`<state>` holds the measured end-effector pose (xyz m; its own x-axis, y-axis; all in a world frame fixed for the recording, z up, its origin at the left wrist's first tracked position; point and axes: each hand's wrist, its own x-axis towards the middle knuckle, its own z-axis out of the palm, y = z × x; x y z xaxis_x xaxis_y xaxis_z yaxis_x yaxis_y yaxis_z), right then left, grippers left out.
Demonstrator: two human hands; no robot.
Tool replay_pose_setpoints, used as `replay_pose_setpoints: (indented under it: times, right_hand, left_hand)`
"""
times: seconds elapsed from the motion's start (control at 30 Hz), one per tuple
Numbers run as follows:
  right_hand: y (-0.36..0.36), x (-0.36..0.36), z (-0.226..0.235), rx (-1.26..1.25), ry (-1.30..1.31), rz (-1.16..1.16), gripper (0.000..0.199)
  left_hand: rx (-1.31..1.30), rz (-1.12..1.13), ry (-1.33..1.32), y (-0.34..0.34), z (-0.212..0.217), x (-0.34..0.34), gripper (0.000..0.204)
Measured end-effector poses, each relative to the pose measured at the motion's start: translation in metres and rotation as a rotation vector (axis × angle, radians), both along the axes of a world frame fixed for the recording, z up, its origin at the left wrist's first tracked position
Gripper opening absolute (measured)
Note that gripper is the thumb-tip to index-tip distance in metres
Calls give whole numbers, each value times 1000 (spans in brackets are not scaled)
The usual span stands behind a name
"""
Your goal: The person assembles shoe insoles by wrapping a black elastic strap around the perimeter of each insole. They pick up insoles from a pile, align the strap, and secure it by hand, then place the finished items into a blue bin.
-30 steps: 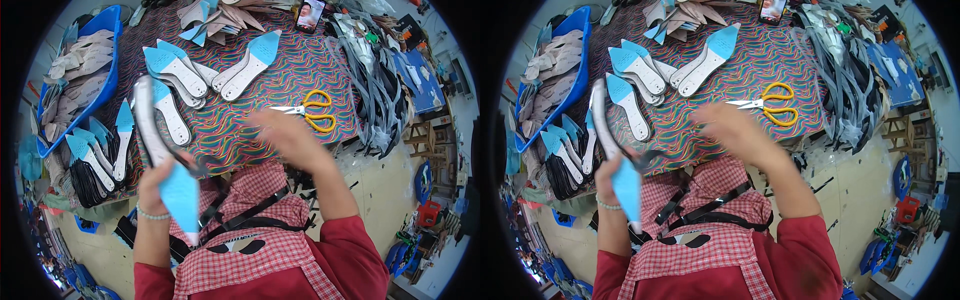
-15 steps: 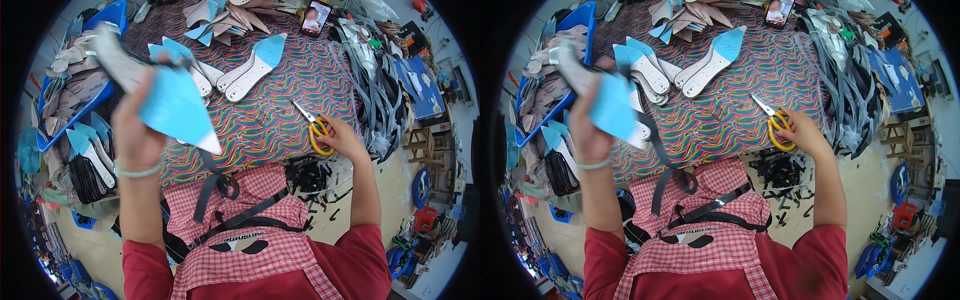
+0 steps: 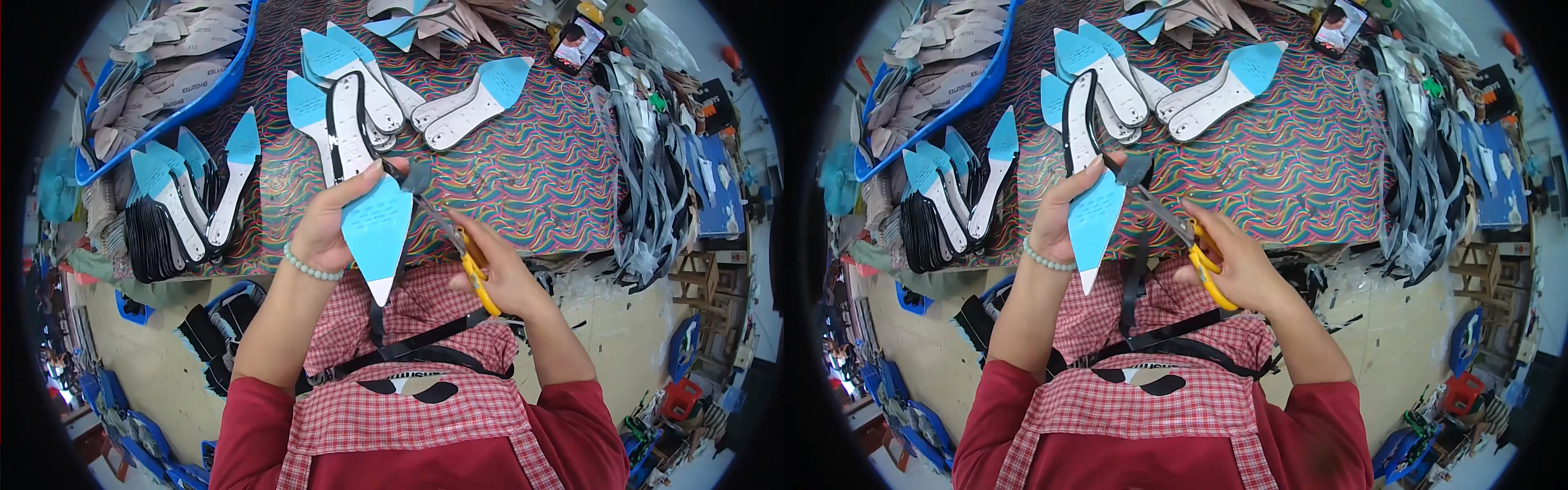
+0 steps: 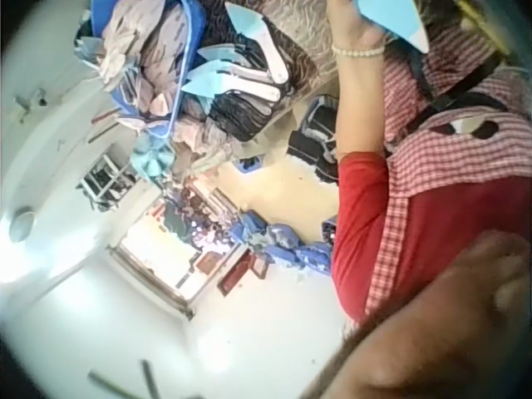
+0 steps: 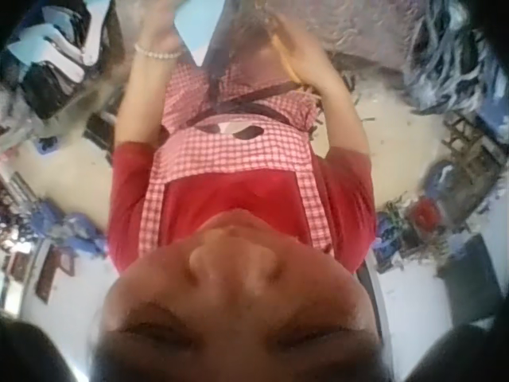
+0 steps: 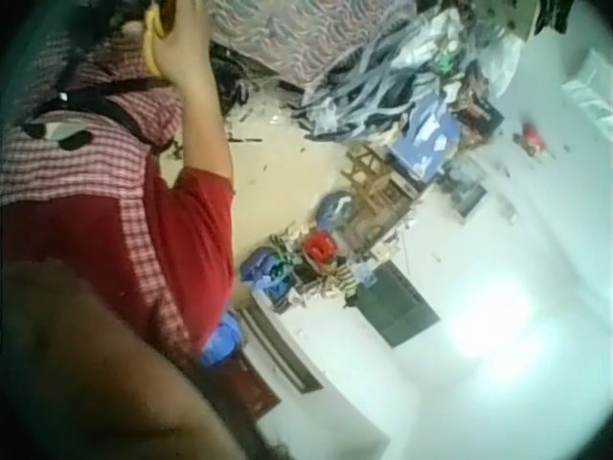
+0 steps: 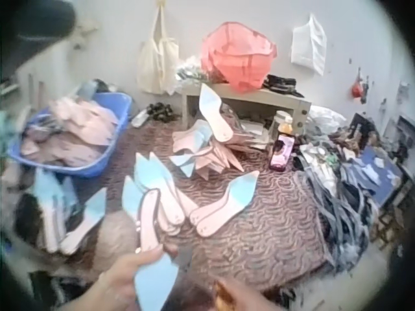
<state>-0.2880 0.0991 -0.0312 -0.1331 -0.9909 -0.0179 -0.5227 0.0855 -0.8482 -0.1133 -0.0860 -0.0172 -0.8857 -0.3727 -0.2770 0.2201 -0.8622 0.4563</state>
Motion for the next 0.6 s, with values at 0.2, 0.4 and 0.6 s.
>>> replay_pose_setpoints:
  times: [0.2, 0.4, 0.6]
  right_hand:
    - [-6, -14, 5, -40, 179, -40, 76]
    - [14, -50, -14, 131, 276, -440, 62]
    - [-1, -48, 6, -305, 281, -396, 25]
  left_hand:
    - [33, -65, 34, -2, -8, -9, 35]
    - [-222, 104, -230, 6, -24, -30, 35]
    - [-532, 100, -190, 44, -8, -33, 34]
